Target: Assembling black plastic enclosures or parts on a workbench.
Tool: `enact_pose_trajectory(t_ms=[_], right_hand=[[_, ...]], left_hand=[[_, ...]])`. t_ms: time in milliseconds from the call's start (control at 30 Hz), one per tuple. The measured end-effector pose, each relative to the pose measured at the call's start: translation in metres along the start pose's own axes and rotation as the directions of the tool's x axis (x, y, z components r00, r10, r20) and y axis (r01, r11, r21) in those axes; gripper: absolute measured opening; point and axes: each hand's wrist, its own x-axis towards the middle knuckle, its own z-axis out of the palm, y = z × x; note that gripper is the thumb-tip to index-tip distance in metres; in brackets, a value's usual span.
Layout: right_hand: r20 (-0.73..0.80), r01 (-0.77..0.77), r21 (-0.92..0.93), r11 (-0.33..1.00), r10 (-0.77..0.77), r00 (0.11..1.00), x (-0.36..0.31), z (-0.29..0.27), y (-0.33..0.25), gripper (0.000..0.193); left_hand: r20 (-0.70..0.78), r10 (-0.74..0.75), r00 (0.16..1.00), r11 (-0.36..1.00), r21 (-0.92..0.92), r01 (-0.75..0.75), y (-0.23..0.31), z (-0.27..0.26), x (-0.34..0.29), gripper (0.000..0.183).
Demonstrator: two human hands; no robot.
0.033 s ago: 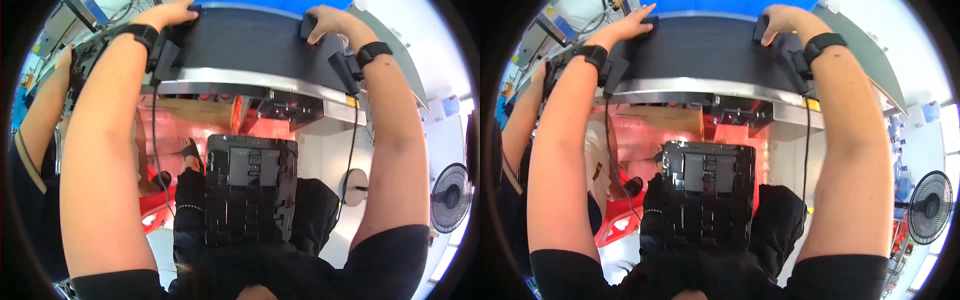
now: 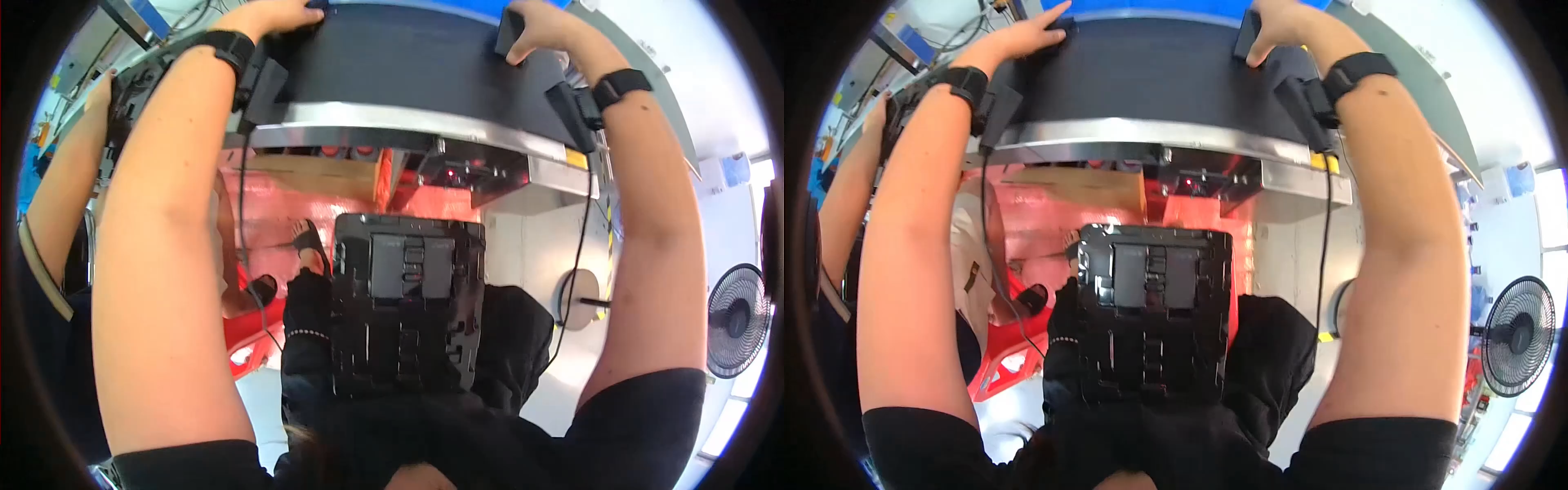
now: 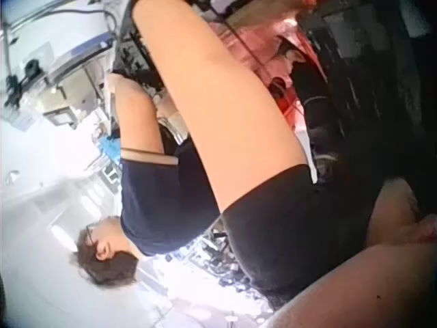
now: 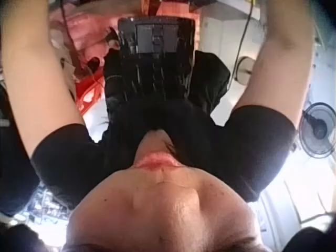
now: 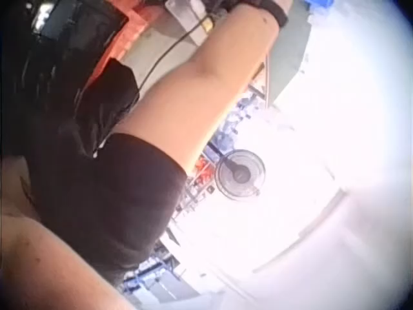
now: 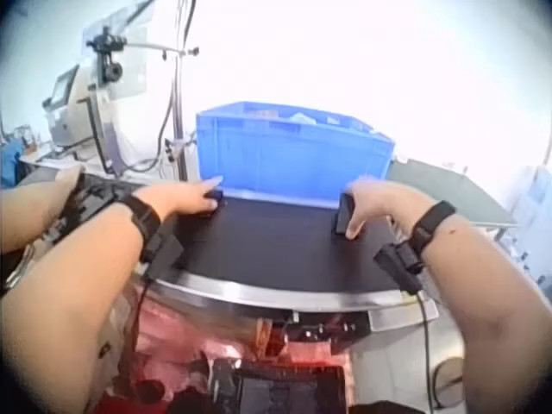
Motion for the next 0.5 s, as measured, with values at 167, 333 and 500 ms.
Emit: enact_pose_trajectory(t_ms=[167, 333, 500], right_hand=[[-0.621, 0.193, 0.255, 0.948, 0.007, 0.784, -0.092, 0.004, -0.021, 0.031], [-0.508, 0.116, 0.645, 0.756, 0.310, 0.804, -0.230, 0.048, -0.077, 0.032], [0.058, -0.061, 0.954, 0.294, 0.016, 0.998, -0.307, 0.141, -0.130, 0.030]], left_hand=[[-0.071, 0.064, 0.995, 0.970, 0.237, -0.046, 0.035, 0.000, -0.008, 0.059], [-0.414, 0.122, 0.902, 0.991, -0.004, -0.136, 0.089, -0.025, -0.053, 0.033], [-0.079, 0.029, 0.996, 0.810, -0.582, -0.070, 0.156, -0.040, -0.172, 0.030]])
